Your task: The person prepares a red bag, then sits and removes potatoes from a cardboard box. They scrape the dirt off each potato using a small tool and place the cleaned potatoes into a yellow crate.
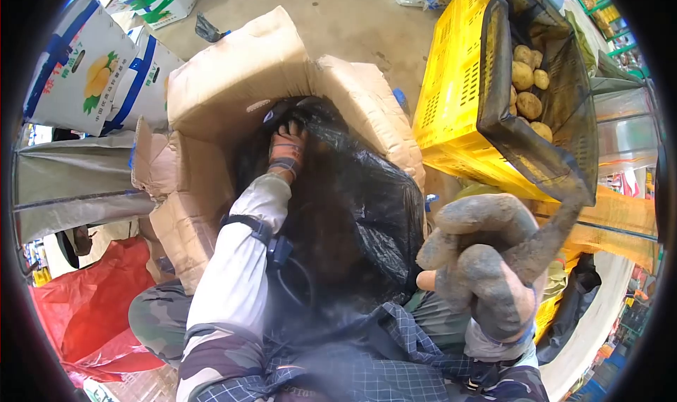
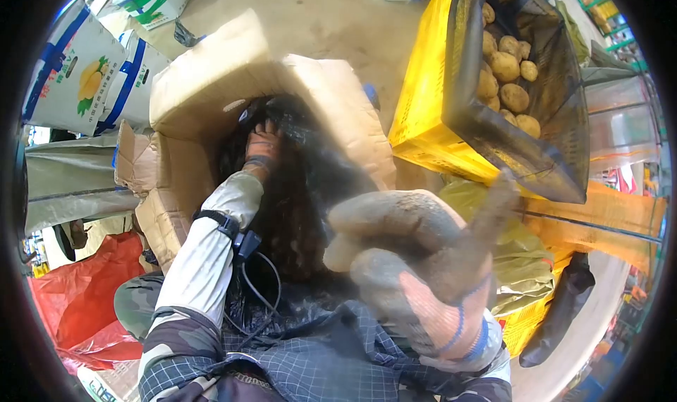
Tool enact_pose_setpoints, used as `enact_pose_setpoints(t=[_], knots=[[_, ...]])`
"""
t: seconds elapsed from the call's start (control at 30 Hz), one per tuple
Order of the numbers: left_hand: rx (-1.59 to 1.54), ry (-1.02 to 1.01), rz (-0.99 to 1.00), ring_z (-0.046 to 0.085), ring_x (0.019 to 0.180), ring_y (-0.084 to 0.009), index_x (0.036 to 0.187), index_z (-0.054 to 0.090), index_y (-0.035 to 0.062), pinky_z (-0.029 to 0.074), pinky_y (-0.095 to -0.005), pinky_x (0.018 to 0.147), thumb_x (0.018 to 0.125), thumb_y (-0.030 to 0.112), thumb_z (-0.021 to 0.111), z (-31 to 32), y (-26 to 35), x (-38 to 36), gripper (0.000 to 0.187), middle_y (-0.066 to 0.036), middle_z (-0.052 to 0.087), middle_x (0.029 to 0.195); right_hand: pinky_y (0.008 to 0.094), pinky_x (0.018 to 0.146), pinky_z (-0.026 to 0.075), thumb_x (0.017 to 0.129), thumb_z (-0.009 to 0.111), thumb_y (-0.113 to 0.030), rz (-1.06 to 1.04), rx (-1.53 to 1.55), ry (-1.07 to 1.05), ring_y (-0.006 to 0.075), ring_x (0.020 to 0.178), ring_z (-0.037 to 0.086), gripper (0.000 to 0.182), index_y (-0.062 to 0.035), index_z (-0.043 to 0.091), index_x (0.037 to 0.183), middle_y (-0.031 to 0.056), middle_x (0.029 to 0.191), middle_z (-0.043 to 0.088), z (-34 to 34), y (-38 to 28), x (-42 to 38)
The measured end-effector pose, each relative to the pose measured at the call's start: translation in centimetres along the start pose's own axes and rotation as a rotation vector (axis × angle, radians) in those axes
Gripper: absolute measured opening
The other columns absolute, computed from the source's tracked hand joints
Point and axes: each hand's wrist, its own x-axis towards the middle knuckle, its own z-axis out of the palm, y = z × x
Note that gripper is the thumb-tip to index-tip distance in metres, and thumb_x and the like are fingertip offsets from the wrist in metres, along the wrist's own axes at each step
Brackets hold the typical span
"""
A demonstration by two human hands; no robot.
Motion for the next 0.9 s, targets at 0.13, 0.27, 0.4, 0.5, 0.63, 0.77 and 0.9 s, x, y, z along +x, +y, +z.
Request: enact_pose_setpoints(t=[0.13, 0.27, 0.4, 0.5, 0.63, 0.77, 0.9], knots=[[-0.227, -0.211, 0.108, 0.051, 0.134, -0.0371, 0.141, 0.053, 0.0117, 0.045, -0.0424, 0.106, 0.078, 0.042, 0.077, -3.7, -1.8, 0.4, 0.074, -0.018, 0.051, 0.148, 0.0241, 0.051, 0.052, 0.084, 0.064, -0.021, -0.020, -0.093, -0.041, 0.0128, 0.049, 0.056, 0.039, 0.0082, 0.062, 0.109, 0.0148, 0.074, 0.066, -0.1, -0.2, 0.4], [-1.019, -0.306, -0.120, 0.061, 0.120, -0.0289, 0.126, 0.064, 0.0027, 0.050, -0.0381, 0.101, 0.074, 0.044, 0.081, -0.9, -5.9, -1.5, 0.069, -0.020, 0.065, 0.126, 0.0226, 0.050, 0.048, 0.088, 0.060, -0.016, 0.043, -0.058, -0.100, 0.0104, 0.052, 0.057, 0.035, 0.0078, 0.063, 0.114, 0.0131, 0.078, 0.069, -0.1, -0.7, 0.4], [-1.229, -0.493, -0.195, 0.067, 0.108, -0.0237, 0.109, 0.074, 0.0002, 0.053, -0.0359, 0.096, 0.079, 0.035, 0.076, -13.1, -9.9, -8.8, 0.046, -0.017, 0.072, 0.115, 0.0214, 0.048, 0.046, 0.090, 0.060, -0.014, -0.030, -0.085, -0.179, 0.0090, 0.051, 0.057, 0.033, 0.0064, 0.063, 0.116, 0.0125, 0.083, 0.070, 0.4, 0.1, -0.1], [-0.544, -0.771, 0.106, 0.066, 0.114, -0.0263, 0.115, 0.072, 0.0036, 0.051, -0.0392, 0.099, 0.083, 0.032, 0.068, -15.6, -9.4, -11.4, 0.043, -0.015, 0.070, 0.122, 0.0197, 0.045, 0.042, 0.092, 0.061, -0.015, -0.070, -0.121, -0.208, 0.0077, 0.049, 0.054, 0.031, 0.0046, 0.064, 0.115, 0.0115, 0.083, 0.070, 0.7, 0.6, -0.5], [-0.195, -0.491, 0.283, 0.061, 0.122, -0.0310, 0.124, 0.068, 0.0083, 0.049, -0.0402, 0.104, 0.089, 0.039, 0.057, -14.9, -5.7, -12.3, 0.048, -0.014, 0.066, 0.131, 0.0196, 0.045, 0.041, 0.092, 0.062, -0.016, -0.106, -0.136, -0.204, 0.0070, 0.048, 0.053, 0.030, 0.0037, 0.065, 0.115, 0.0107, 0.082, 0.070, 0.7, 1.0, -1.1], [-0.652, -0.329, 0.236, 0.057, 0.125, -0.0350, 0.127, 0.064, 0.0089, 0.045, -0.0407, 0.106, 0.092, 0.045, 0.055, -11.9, -1.2, -10.7, 0.051, -0.017, 0.062, 0.134, 0.0195, 0.045, 0.040, 0.091, 0.062, -0.016, -0.099, -0.154, -0.185, 0.0064, 0.049, 0.052, 0.030, 0.0029, 0.065, 0.115, 0.0096, 0.082, 0.069, 0.8, 1.5, -1.3], [-0.426, -0.364, 0.106, 0.052, 0.132, -0.0364, 0.145, 0.049, 0.0172, 0.039, -0.0467, 0.112, 0.090, 0.047, 0.056, -0.2, 2.7, -7.1, 0.063, -0.017, 0.052, 0.145, 0.0192, 0.046, 0.039, 0.091, 0.062, -0.017, -0.098, -0.189, -0.212, 0.0053, 0.050, 0.051, 0.031, 0.0024, 0.065, 0.115, 0.0079, 0.084, 0.069, 1.0, 1.6, -0.7]])
